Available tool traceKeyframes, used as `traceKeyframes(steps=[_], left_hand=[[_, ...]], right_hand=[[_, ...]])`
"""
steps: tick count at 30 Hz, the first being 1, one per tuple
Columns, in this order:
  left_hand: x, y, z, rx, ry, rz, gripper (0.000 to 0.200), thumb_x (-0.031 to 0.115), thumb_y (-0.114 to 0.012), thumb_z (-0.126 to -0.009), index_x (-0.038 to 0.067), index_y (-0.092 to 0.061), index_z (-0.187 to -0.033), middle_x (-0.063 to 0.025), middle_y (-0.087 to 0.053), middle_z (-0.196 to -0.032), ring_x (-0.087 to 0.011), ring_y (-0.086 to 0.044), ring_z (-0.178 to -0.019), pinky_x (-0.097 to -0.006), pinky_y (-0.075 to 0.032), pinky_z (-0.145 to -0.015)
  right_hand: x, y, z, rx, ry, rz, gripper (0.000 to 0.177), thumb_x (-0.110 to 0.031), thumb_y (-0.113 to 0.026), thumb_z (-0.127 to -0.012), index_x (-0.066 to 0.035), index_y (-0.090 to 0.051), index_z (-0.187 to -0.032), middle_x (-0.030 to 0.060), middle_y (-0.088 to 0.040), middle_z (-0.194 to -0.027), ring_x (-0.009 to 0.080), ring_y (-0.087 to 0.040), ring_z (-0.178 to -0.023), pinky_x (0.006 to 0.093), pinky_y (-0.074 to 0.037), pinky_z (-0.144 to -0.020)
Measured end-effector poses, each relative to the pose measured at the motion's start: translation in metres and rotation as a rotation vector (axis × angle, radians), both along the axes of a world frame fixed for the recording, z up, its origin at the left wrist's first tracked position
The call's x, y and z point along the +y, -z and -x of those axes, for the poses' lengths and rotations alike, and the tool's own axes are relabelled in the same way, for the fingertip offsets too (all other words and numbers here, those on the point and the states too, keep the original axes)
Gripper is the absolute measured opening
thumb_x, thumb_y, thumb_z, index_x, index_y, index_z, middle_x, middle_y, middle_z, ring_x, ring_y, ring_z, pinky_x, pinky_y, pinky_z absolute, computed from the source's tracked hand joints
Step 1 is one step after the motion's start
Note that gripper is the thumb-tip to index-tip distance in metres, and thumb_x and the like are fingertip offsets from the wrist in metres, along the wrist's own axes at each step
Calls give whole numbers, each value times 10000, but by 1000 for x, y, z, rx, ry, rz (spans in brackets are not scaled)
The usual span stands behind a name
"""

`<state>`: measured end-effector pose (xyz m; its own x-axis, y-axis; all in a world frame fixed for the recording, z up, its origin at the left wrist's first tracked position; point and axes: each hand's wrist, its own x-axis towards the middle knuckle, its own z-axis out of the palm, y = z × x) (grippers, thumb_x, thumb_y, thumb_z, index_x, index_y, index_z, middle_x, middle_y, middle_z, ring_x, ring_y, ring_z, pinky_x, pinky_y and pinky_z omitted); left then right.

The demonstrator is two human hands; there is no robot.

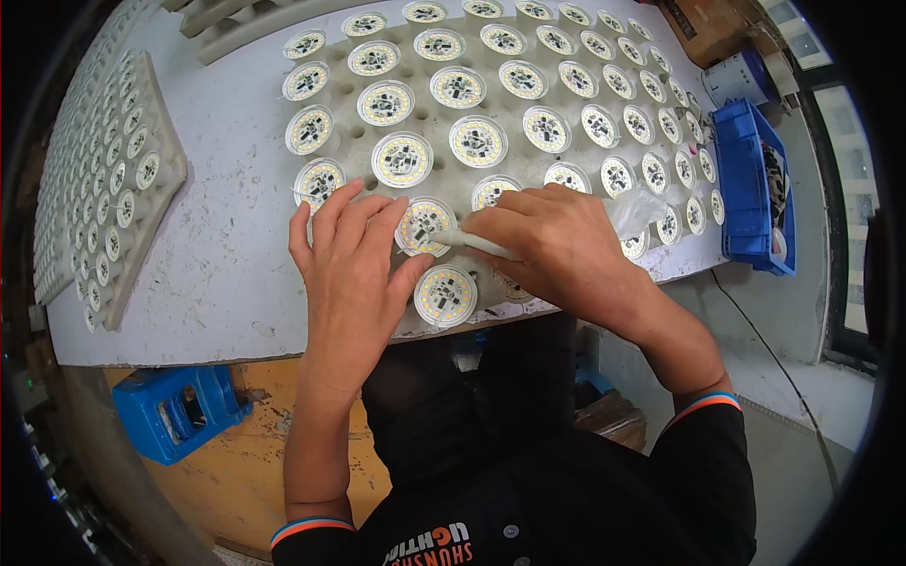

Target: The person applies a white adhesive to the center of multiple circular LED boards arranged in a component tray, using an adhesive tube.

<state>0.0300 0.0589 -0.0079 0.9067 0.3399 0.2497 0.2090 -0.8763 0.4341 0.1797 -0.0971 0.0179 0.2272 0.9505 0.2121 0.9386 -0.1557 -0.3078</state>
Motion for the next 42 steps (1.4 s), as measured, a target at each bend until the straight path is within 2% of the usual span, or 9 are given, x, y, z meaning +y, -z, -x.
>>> traceKeyframes(steps=[10,14,19,29,42], left_hand=[[0,-1,1,-1,3,3,509,199,-793,-722,54,-634,-1184,-85,-604,-1190,-290,-441,-1296,-507,-213,-1129],[1,-5,1,-9,5,-2,476,166,-789,-731,70,-644,-1174,-75,-610,-1166,-288,-456,-1281,-503,-216,-1132],[19,-8,-6,-133,-48,-33,330,115,-771,-745,85,-668,-1057,-66,-617,-1129,-288,-494,-1233,-476,-266,-1094],[36,-2,-42,-28,-20,-126,157,150,-740,-769,91,-678,-901,-64,-610,-1123,-274,-483,-1211,-447,-273,-1057],[32,-6,-45,-4,-42,-36,133,173,-723,-788,101,-685,-893,-60,-613,-1125,-286,-469,-1192,-442,-272,-1047]], right_hand=[[0,-1,-1,30,10,27,198,-155,-753,-709,-87,-596,-808,77,-606,-715,306,-649,-695,419,-504,-591],[-4,0,-4,120,51,-90,182,-176,-743,-764,-102,-657,-907,85,-653,-764,299,-662,-712,404,-517,-611],[-11,-1,-6,214,127,-223,211,-193,-736,-804,-117,-687,-995,91,-690,-826,293,-673,-734,392,-530,-637],[-17,0,-11,241,114,-234,193,-177,-732,-804,-118,-690,-983,79,-691,-824,288,-675,-733,392,-532,-637],[-23,4,-16,322,134,-365,201,-147,-751,-791,-90,-698,-977,83,-705,-859,282,-684,-757,375,-542,-668]])
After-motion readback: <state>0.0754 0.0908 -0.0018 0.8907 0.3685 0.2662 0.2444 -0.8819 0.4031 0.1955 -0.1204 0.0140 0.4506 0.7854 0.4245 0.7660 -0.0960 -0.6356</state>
